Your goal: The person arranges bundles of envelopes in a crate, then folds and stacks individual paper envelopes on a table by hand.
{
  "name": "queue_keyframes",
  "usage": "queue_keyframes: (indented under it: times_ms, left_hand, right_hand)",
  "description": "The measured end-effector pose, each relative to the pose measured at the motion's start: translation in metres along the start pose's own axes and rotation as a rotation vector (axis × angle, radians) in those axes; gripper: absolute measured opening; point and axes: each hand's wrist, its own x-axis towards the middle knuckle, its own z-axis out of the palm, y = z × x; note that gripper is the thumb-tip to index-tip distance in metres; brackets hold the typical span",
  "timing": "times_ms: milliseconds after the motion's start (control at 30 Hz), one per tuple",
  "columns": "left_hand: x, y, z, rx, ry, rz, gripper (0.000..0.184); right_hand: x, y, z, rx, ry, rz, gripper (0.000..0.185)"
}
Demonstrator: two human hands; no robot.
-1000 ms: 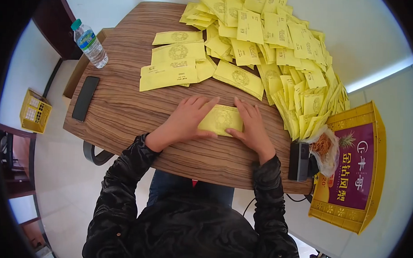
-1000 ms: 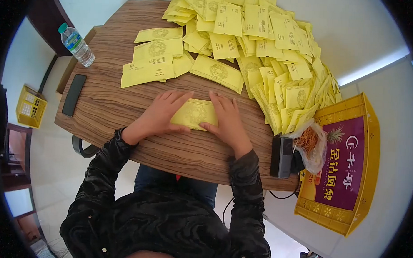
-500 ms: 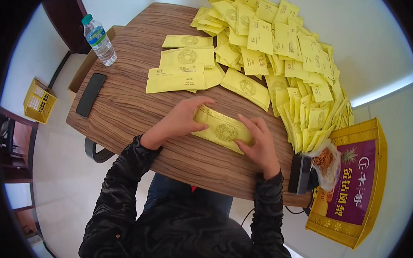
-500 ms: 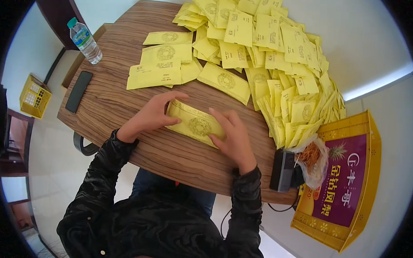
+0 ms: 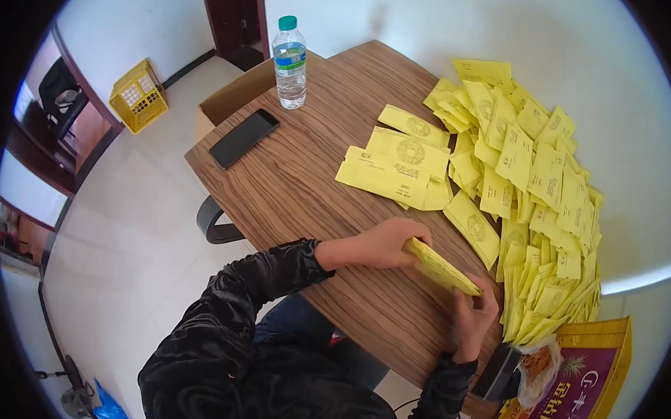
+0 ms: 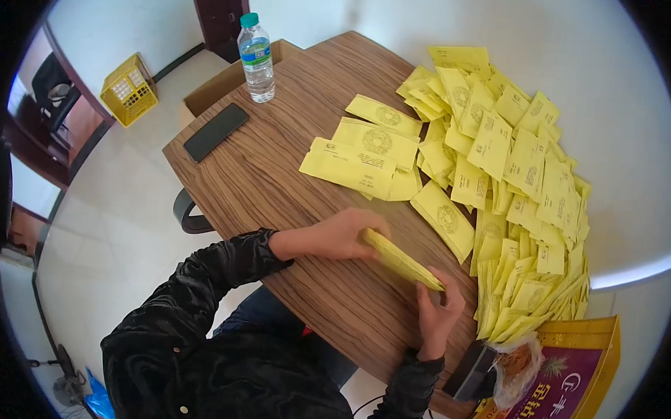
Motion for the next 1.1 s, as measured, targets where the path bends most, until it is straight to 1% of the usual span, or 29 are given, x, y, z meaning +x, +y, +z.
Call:
queue_keyframes:
  times_ms: [33, 100, 167, 200, 233, 267, 300, 433, 467, 600, 633, 767, 800, 933, 1100]
  left_hand:
    - [0.001, 0.001, 0.000, -0.016, -0.019, -0.007, 0.028]
    - [0.008, 0.004, -0.001, 0.140, 0.171, 0.330, 0.025]
    - [0.011, 0.005, -0.001, 0.307, 0.114, 0.341, 0.026]
    - [0.010, -0.001, 0.002, 0.342, 0.096, 0.335, 0.025]
    - [0.009, -0.007, 0.003, 0.386, 0.086, 0.334, 0.025]
    - [0.007, -0.014, 0.002, 0.447, 0.007, 0.323, 0.031]
    - [0.007, -0.013, 0.004, 0.424, -0.014, 0.336, 0.031]
    - [0.003, 0.000, -0.009, 0.584, -0.313, 0.179, 0.034]
    - [0.001, 0.001, -0.010, 0.579, -0.324, 0.177, 0.034]
    - [0.000, 0.002, -0.013, 0.647, -0.318, 0.258, 0.048]
    - [-0.002, 0.002, -0.010, 0.644, -0.321, 0.255, 0.048]
    - [-0.003, -0.003, 0.019, 0.734, -0.189, 0.221, 0.076]
    - [-0.004, -0.007, 0.022, 0.735, -0.193, 0.227, 0.076]
    - [-0.012, -0.025, 0.031, 0.906, -0.225, 0.220, 0.092]
    - [-0.015, -0.025, 0.032, 0.916, -0.241, 0.215, 0.090]
  right_hand:
    - [-0.001, -0.004, 0.001, -0.007, 0.011, 0.022, 0.041]
    - [0.005, -0.012, 0.003, -0.088, 0.033, -0.303, 0.039]
    - [0.010, -0.002, 0.004, -0.176, -0.013, -0.422, 0.039]
    - [0.012, 0.002, 0.006, -0.247, -0.019, -0.428, 0.036]
    - [0.014, 0.010, 0.005, -0.266, -0.054, -0.426, 0.037]
    - [0.013, 0.015, 0.002, -0.276, -0.088, -0.425, 0.039]
    - [0.010, 0.014, -0.002, -0.294, -0.069, -0.404, 0.039]
    - [0.011, 0.008, 0.002, -0.403, -0.302, -0.216, 0.041]
    - [0.009, 0.006, 0.002, -0.401, -0.299, -0.204, 0.041]
    - [0.010, -0.007, -0.002, -0.575, -0.403, -0.181, 0.057]
    - [0.010, -0.007, 0.002, -0.574, -0.405, -0.176, 0.057]
    - [0.012, -0.006, 0.039, -0.623, -0.185, -0.452, 0.087]
    - [0.012, -0.004, 0.045, -0.624, -0.178, -0.451, 0.087]
    - [0.005, 0.004, 0.063, -0.715, -0.346, -0.398, 0.105]
    - [0.000, 0.012, 0.059, -0.720, -0.334, -0.340, 0.112]
